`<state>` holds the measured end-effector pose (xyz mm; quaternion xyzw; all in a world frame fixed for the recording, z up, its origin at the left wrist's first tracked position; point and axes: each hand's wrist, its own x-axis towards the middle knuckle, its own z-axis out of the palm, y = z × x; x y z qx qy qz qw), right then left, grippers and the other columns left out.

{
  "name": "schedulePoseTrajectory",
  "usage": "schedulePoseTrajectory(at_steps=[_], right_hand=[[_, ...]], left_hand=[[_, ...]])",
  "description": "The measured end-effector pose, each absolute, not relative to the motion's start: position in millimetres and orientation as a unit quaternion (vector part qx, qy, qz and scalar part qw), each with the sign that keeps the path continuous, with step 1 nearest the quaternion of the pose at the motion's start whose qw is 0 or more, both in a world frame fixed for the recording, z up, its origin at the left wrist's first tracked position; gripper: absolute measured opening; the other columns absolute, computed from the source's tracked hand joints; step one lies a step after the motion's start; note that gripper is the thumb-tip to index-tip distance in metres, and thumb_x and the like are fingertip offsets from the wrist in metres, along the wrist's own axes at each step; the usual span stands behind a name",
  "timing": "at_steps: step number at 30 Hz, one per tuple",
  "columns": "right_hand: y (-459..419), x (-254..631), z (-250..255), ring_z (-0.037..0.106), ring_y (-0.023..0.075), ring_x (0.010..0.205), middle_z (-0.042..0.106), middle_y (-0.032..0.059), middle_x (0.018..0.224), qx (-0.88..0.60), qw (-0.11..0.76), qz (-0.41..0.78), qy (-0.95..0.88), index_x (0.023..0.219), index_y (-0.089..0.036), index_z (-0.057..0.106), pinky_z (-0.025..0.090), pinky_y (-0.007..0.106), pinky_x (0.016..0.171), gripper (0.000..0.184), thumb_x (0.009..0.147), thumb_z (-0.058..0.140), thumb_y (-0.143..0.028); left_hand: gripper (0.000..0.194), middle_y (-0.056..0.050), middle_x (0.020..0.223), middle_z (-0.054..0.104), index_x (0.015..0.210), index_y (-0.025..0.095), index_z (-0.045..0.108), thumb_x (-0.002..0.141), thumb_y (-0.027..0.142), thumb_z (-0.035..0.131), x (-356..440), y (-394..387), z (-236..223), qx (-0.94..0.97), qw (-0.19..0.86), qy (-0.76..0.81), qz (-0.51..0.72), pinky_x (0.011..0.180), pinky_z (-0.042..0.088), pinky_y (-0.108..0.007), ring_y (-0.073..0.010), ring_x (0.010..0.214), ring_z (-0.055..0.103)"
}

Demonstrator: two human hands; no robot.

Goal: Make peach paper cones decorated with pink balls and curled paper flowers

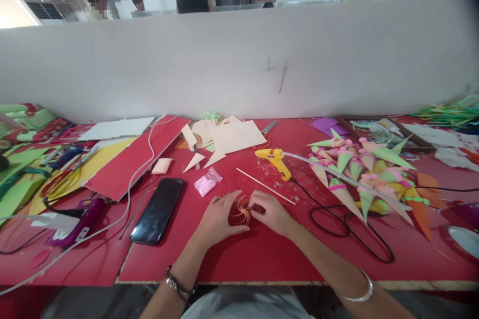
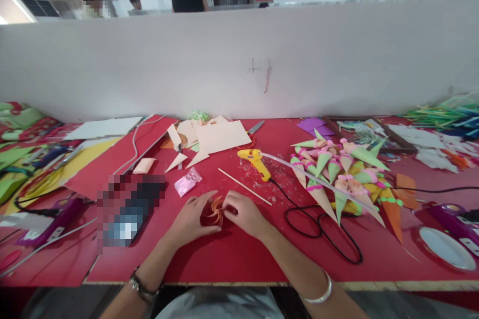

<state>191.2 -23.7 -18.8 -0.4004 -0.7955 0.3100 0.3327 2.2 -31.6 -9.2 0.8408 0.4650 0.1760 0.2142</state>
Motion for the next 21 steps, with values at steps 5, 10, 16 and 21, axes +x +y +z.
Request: schedulePoseTrajectory(at_steps=[5,10,16,21], right_hand=[[-23.6,191.0,-17.3,0.050,0.0126,0.069,0.052,0.0000,0.072,-0.392,0.342,0.311,-0.796,0.070,-0.018,0.054,0.038,0.024,0.064,0.009,0.076,0.051,-0.011],[-22.9,191.4,-16.4,0.049,0.0123,0.066,0.051,-0.0005,0.070,-0.394,0.340,0.309,-0.796,0.071,-0.018,0.055,0.038,0.023,0.062,0.009,0.076,0.051,-0.012],[-22.4,192.8,-15.6,0.047,0.0108,0.062,0.051,-0.0010,0.071,-0.408,0.336,0.309,-0.790,0.074,-0.019,0.056,0.036,0.022,0.057,0.010,0.075,0.050,-0.011],[-20.7,192.3,-19.1,0.045,0.0103,0.055,0.051,-0.0018,0.066,-0.442,0.348,0.296,-0.772,0.070,-0.019,0.056,0.035,0.021,0.052,0.008,0.074,0.050,-0.014]], left_hand=[[0.053,-0.007,0.112,0.058,0.116,0.021,0.044,0.070,0.040,0.061,3.7,-30.6,-10.5,0.852,0.188,0.457,0.176,0.085,0.039,-0.035,-0.0218,0.096,0.056],[0.048,-0.006,0.111,0.059,0.117,0.021,0.043,0.074,0.034,0.059,2.7,-30.4,-11.7,0.852,0.180,0.457,0.179,0.085,0.040,-0.034,-0.0204,0.096,0.056],[0.048,-0.006,0.113,0.057,0.118,0.022,0.043,0.073,0.032,0.059,0.6,-31.9,-12.9,0.842,0.194,0.467,0.187,0.084,0.042,-0.034,-0.0209,0.099,0.055],[0.046,-0.007,0.102,0.059,0.117,0.020,0.041,0.076,0.036,0.054,-2.7,-31.0,-7.3,0.821,0.194,0.477,0.246,0.080,0.044,-0.033,-0.0197,0.092,0.056]])
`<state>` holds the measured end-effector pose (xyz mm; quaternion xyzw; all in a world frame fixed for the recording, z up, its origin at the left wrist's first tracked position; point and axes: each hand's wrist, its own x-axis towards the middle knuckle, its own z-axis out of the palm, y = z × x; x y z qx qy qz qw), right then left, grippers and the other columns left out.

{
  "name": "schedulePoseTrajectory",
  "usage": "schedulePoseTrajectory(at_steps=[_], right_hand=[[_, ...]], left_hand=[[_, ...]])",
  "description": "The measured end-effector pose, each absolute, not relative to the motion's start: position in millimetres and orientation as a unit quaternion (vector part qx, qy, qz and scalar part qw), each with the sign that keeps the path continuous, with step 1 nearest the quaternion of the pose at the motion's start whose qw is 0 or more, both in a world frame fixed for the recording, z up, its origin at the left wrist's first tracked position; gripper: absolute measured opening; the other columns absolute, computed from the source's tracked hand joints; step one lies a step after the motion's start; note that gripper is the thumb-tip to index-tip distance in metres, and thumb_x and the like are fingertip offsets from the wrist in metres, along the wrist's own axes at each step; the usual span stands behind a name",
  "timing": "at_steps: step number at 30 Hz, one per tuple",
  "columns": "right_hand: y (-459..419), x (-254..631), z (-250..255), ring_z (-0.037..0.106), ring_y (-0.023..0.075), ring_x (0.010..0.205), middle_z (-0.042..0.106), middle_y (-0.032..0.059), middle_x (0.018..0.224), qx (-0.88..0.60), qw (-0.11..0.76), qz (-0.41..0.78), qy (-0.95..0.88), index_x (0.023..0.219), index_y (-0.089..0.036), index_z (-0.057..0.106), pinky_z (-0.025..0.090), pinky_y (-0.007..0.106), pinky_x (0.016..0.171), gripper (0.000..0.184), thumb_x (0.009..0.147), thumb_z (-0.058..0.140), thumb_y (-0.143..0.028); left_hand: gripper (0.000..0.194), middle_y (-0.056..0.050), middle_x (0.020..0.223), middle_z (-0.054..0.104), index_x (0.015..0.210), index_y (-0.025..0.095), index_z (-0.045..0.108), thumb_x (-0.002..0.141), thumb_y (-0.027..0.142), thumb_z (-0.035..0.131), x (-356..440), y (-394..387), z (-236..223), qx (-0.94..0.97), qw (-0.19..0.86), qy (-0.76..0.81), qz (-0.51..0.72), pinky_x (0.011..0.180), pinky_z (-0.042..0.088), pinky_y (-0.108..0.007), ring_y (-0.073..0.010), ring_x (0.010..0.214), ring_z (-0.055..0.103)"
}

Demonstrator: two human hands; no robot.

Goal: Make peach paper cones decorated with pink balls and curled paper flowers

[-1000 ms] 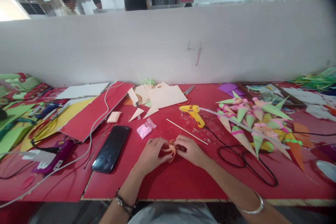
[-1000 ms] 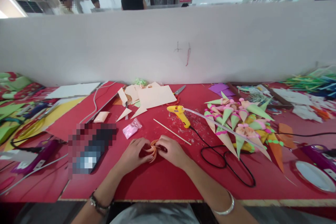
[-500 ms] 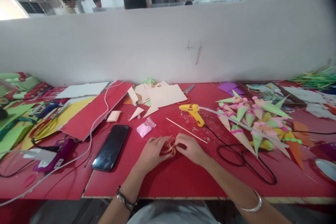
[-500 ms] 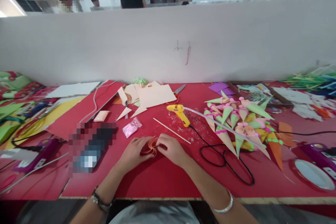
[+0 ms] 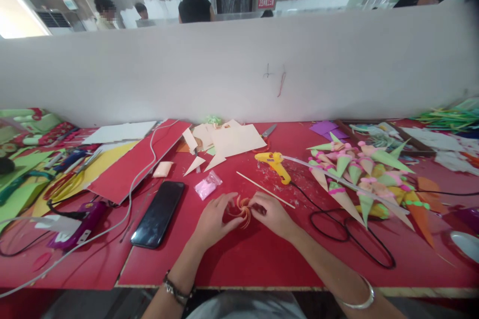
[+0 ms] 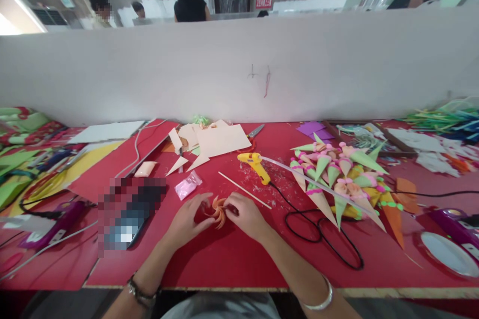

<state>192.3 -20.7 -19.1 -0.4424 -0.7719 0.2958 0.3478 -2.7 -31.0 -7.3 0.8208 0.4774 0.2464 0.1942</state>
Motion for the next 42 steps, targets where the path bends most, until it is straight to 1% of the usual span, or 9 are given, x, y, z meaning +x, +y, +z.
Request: schedulePoseTrajectory(at_steps=[3,8,13,17,23,32,36,39,42], right_hand=[[-17,194,-22,0.044,0.0114,0.053,0.049,-0.0016,0.062,-0.483,0.376,0.275,-0.741,0.068,-0.019,0.052,0.035,0.022,0.050,0.009,0.073,0.048,-0.013],[-16,194,-23,0.046,0.0117,0.053,0.050,-0.0009,0.062,-0.506,0.399,0.271,-0.715,0.068,-0.019,0.050,0.038,0.023,0.050,0.007,0.070,0.047,-0.013],[-20,190,-19,0.048,0.0102,0.051,0.054,-0.0007,0.064,-0.488,0.398,0.286,-0.723,0.071,-0.019,0.052,0.038,0.021,0.046,0.005,0.074,0.050,-0.022],[-21,192,-16,0.048,0.0114,0.053,0.054,0.0002,0.062,-0.490,0.413,0.262,-0.722,0.069,-0.019,0.052,0.038,0.022,0.048,0.011,0.078,0.046,-0.023],[-19,194,-14,0.049,0.0121,0.054,0.054,0.0003,0.061,-0.483,0.413,0.240,-0.734,0.065,-0.019,0.050,0.038,0.022,0.050,0.016,0.079,0.043,-0.021],[-17,204,-7,0.050,0.0131,0.055,0.055,0.0008,0.062,-0.520,0.396,0.211,-0.727,0.065,-0.019,0.051,0.039,0.023,0.053,0.017,0.080,0.042,-0.022],[-7,229,2,0.052,0.0157,0.055,0.058,0.0029,0.064,-0.584,0.382,0.175,-0.695,0.072,-0.019,0.054,0.039,0.027,0.055,0.013,0.078,0.046,-0.027],[6,245,6,0.055,0.0222,0.078,0.059,0.0088,0.083,-0.662,0.324,0.073,-0.672,0.092,-0.015,0.054,0.041,0.033,0.071,0.026,0.072,0.054,-0.032],[21,247,5,0.049,0.0275,0.099,0.055,0.0154,0.102,-0.700,0.249,0.035,-0.669,0.109,-0.009,0.047,0.037,0.037,0.083,0.045,0.071,0.056,-0.032]], left_hand=[[0.036,-0.006,0.094,0.057,0.115,0.020,0.041,0.081,0.032,0.046,-10,-20,-4,0.790,0.138,0.522,0.291,0.076,0.046,-0.032,-0.0178,0.084,0.056],[0.046,-0.016,0.115,0.048,0.117,0.013,0.041,0.076,0.031,0.051,-28,17,3,0.750,-0.014,0.619,0.232,0.089,0.038,-0.039,-0.0287,0.110,0.044],[0.058,-0.019,0.124,0.043,0.123,0.011,0.035,0.078,0.048,0.041,-44,68,17,0.661,0.003,0.742,0.110,0.090,0.035,-0.040,-0.0318,0.115,0.040],[0.061,-0.023,0.109,0.055,0.108,0.007,0.049,0.068,0.054,0.050,-57,102,22,0.642,0.049,0.762,0.069,0.077,0.042,-0.040,-0.0357,0.102,0.051],[0.037,-0.015,0.095,0.063,0.090,0.014,0.056,0.067,0.043,0.055,-68,114,22,0.661,0.084,0.744,0.046,0.068,0.043,-0.030,-0.0286,0.089,0.060],[0.051,-0.014,0.100,0.061,0.112,0.018,0.043,0.074,0.052,0.046,-54,83,40,0.694,0.043,0.711,0.105,0.068,0.042,-0.031,-0.0280,0.092,0.058],[0.044,-0.008,0.076,0.063,0.102,0.014,0.049,0.076,0.050,0.046,-43,55,44,0.713,0.065,0.683,0.145,0.060,0.041,-0.026,-0.0225,0.074,0.061],[0.036,-0.001,0.057,0.057,0.085,0.014,0.053,0.075,0.048,0.048,-37,35,40,0.709,0.172,0.648,0.220,0.049,0.037,-0.022,-0.0149,0.051,0.055],[0.032,0.001,0.057,0.056,0.079,0.015,0.055,0.073,0.046,0.051,-31,19,29,0.718,0.223,0.587,0.301,0.049,0.036,-0.020,-0.0120,0.051,0.052]])
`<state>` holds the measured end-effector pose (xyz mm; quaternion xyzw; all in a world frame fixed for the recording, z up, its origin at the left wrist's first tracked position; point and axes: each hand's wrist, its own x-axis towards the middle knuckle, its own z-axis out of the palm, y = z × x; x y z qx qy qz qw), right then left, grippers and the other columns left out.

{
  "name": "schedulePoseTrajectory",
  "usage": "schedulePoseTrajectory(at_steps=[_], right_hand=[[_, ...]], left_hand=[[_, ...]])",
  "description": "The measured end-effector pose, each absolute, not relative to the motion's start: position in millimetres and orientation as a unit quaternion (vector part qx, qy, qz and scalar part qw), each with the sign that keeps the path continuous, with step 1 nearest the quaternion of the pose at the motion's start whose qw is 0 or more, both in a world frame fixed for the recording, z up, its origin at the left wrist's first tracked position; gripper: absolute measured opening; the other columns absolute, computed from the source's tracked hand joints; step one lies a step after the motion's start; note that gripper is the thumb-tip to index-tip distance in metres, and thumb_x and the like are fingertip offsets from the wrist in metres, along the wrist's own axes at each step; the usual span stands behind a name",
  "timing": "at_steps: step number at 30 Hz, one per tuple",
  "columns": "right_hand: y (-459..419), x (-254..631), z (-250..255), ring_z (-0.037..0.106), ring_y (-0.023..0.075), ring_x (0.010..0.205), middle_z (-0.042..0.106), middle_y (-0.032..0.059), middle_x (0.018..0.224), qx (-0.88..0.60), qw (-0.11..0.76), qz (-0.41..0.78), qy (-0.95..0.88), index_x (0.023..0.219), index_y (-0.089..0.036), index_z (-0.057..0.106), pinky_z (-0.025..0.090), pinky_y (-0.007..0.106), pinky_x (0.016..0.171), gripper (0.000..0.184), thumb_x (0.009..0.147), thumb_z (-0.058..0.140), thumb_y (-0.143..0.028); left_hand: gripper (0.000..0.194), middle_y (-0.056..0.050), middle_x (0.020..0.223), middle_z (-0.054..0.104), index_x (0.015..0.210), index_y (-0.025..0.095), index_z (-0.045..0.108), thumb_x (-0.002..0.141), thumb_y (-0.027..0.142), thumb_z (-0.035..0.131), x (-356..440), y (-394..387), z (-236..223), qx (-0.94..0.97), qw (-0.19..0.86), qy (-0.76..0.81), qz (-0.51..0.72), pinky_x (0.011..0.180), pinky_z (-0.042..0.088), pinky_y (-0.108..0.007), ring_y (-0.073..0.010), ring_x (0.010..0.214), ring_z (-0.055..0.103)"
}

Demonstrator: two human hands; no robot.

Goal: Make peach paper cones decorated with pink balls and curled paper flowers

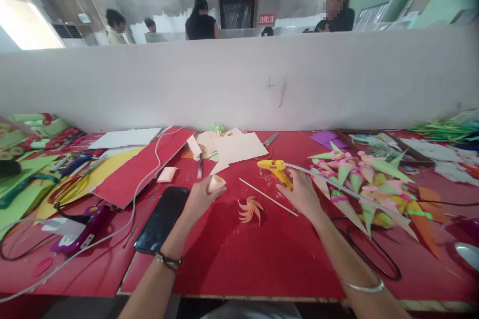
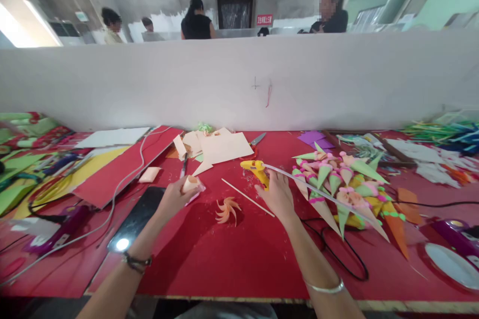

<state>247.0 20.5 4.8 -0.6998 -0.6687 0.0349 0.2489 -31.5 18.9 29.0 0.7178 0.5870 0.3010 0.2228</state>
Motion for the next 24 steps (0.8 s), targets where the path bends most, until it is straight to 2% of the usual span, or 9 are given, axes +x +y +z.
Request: schedulePoseTrajectory(at_steps=[3,8,15,19,21,24], right_hand=[[32,240,-2,0.052,0.0271,0.097,0.056,0.0165,0.102,-0.709,0.219,0.048,-0.669,0.110,-0.008,0.046,0.039,0.034,0.080,0.038,0.076,0.049,-0.026],[37,235,-14,0.060,0.0240,0.083,0.062,0.0156,0.094,-0.711,0.219,0.069,-0.665,0.112,-0.008,0.044,0.042,0.030,0.069,0.033,0.082,0.037,-0.020],[33,236,-5,0.058,0.0251,0.093,0.058,0.0185,0.105,-0.705,0.265,0.066,-0.655,0.118,-0.005,0.038,0.042,0.030,0.070,0.038,0.084,0.031,-0.022],[27,233,8,0.061,0.0236,0.072,0.063,0.0121,0.082,-0.715,0.297,0.063,-0.629,0.109,-0.009,0.044,0.042,0.029,0.059,0.039,0.083,0.035,-0.036],[23,230,11,0.060,0.0216,0.063,0.061,0.0065,0.069,-0.713,0.315,0.073,-0.622,0.100,-0.013,0.049,0.041,0.028,0.055,0.041,0.077,0.043,-0.045],[15,223,11,0.057,0.0190,0.055,0.056,0.0014,0.058,-0.701,0.342,0.108,-0.616,0.083,-0.016,0.053,0.039,0.026,0.050,0.040,0.067,0.053,-0.052]], left_hand=[[0.030,0.001,0.061,0.058,0.078,0.014,0.055,0.071,0.043,0.055,-25,7,15,0.722,0.256,0.551,0.331,0.050,0.036,-0.020,-0.0115,0.055,0.052],[0.036,-0.004,0.073,0.063,0.097,0.013,0.054,0.071,0.038,0.055,-22,-6,-6,0.692,0.271,0.579,0.337,0.058,0.042,-0.024,-0.0157,0.064,0.057],[0.037,-0.008,0.080,0.065,0.098,0.010,0.055,0.071,0.035,0.055,-24,-3,-10,0.627,0.269,0.598,0.420,0.064,0.046,-0.025,-0.0179,0.072,0.060],[0.031,-0.006,0.078,0.064,0.095,0.010,0.055,0.075,0.033,0.051,-18,9,-10,0.662,0.221,0.595,0.399,0.061,0.046,-0.024,-0.0157,0.068,0.060],[0.031,-0.006,0.078,0.063,0.099,0.011,0.053,0.077,0.032,0.050,-14,17,-15,0.691,0.159,0.595,0.379,0.060,0.046,-0.024,-0.0152,0.068,0.060],[0.028,-0.008,0.086,0.060,0.098,0.012,0.052,0.075,0.028,0.051,-10,26,-23,0.708,0.094,0.597,0.367,0.068,0.046,-0.029,-0.0185,0.078,0.058]])
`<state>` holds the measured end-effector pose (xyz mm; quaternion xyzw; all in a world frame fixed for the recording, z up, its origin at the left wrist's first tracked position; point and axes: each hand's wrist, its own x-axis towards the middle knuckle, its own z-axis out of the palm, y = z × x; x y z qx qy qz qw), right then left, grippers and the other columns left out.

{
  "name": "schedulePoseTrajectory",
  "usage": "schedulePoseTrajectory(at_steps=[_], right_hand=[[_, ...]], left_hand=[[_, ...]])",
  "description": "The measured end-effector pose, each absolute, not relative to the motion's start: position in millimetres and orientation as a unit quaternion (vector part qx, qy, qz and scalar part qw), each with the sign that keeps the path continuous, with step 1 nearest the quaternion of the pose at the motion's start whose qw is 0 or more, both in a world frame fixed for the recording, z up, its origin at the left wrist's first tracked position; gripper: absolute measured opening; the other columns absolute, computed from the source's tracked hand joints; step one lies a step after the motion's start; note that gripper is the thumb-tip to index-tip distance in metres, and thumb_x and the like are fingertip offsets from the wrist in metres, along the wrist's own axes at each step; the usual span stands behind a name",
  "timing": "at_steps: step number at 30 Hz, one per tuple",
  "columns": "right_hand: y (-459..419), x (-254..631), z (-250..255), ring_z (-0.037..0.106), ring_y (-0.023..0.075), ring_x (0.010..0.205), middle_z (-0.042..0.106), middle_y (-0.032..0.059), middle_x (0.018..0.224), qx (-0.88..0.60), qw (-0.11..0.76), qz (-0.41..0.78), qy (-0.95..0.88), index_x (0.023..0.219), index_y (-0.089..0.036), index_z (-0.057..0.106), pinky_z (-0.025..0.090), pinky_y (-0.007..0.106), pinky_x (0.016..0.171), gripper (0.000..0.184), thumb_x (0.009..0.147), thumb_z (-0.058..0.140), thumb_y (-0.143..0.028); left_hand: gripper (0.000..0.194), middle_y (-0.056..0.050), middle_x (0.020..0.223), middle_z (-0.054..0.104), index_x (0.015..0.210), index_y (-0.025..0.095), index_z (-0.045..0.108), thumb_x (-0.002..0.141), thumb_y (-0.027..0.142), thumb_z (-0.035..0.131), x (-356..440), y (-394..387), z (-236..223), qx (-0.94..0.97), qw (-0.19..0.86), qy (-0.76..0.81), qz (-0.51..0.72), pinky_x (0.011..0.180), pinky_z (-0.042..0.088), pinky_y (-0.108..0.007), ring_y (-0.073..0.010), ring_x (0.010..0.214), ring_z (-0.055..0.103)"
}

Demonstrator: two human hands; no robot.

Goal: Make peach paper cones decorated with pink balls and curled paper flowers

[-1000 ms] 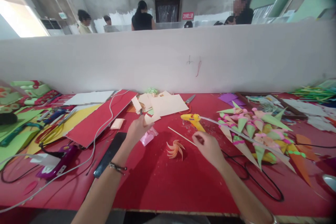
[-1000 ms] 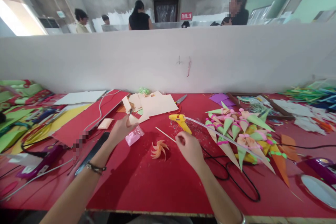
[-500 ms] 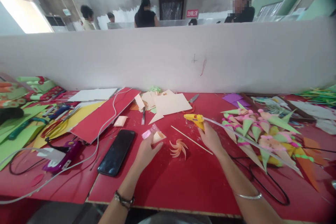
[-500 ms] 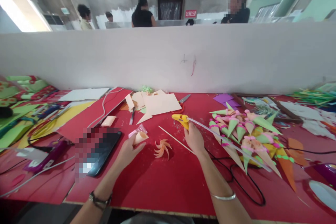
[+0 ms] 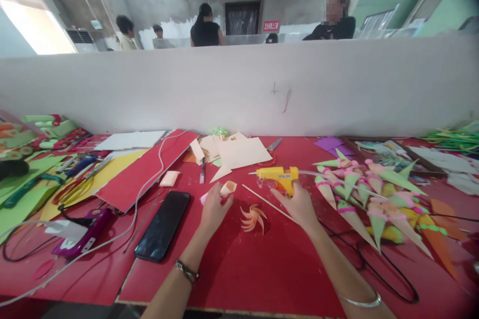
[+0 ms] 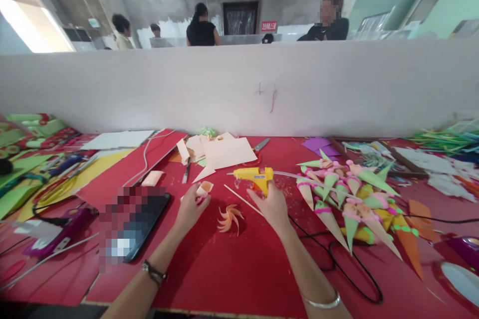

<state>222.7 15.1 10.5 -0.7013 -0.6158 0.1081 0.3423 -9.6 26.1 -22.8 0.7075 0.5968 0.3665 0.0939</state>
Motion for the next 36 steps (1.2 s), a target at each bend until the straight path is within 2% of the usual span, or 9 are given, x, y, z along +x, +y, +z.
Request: schedulePoseTrajectory(at_steps=[3,9,20,31,36], right_hand=[[8,214,10,0.055,0.0176,0.052,0.055,0.0002,0.056,-0.679,0.350,0.155,-0.626,0.075,-0.017,0.052,0.038,0.024,0.047,0.039,0.062,0.057,-0.054],[0,200,13,0.058,0.0186,0.058,0.060,0.0028,0.064,-0.633,0.354,0.207,-0.656,0.081,-0.017,0.054,0.040,0.025,0.051,0.038,0.063,0.059,-0.050],[-3,199,13,0.059,0.0193,0.064,0.063,0.0050,0.070,-0.618,0.327,0.200,-0.687,0.081,-0.016,0.054,0.041,0.026,0.056,0.031,0.065,0.056,-0.042],[-1,208,17,0.056,0.0165,0.056,0.060,0.0028,0.063,-0.620,0.261,0.164,-0.721,0.075,-0.017,0.054,0.034,0.022,0.049,0.014,0.070,0.050,-0.028],[-1,211,20,0.057,0.0173,0.061,0.061,0.0049,0.068,-0.625,0.242,0.120,-0.733,0.079,-0.016,0.053,0.034,0.022,0.052,0.013,0.074,0.047,-0.026]], left_hand=[[0.021,-0.009,0.091,0.057,0.094,0.014,0.052,0.074,0.022,0.050,-10,28,-27,0.721,0.062,0.591,0.356,0.075,0.043,-0.033,-0.0211,0.087,0.053],[0.020,-0.008,0.093,0.054,0.094,0.017,0.052,0.074,0.014,0.049,-12,17,-25,0.750,0.011,0.577,0.323,0.074,0.038,-0.035,-0.0228,0.086,0.048],[0.018,-0.008,0.092,0.054,0.094,0.016,0.052,0.077,0.020,0.050,-12,9,-17,0.774,-0.089,0.560,0.281,0.073,0.031,-0.034,-0.0218,0.081,0.044],[0.016,-0.008,0.089,0.056,0.092,0.017,0.054,0.077,0.019,0.048,-12,8,-14,0.763,-0.093,0.588,0.252,0.073,0.030,-0.034,-0.0227,0.081,0.046],[0.015,-0.007,0.083,0.057,0.090,0.017,0.054,0.078,0.019,0.048,-14,9,-14,0.749,-0.093,0.601,0.263,0.071,0.030,-0.034,-0.0233,0.080,0.048]])
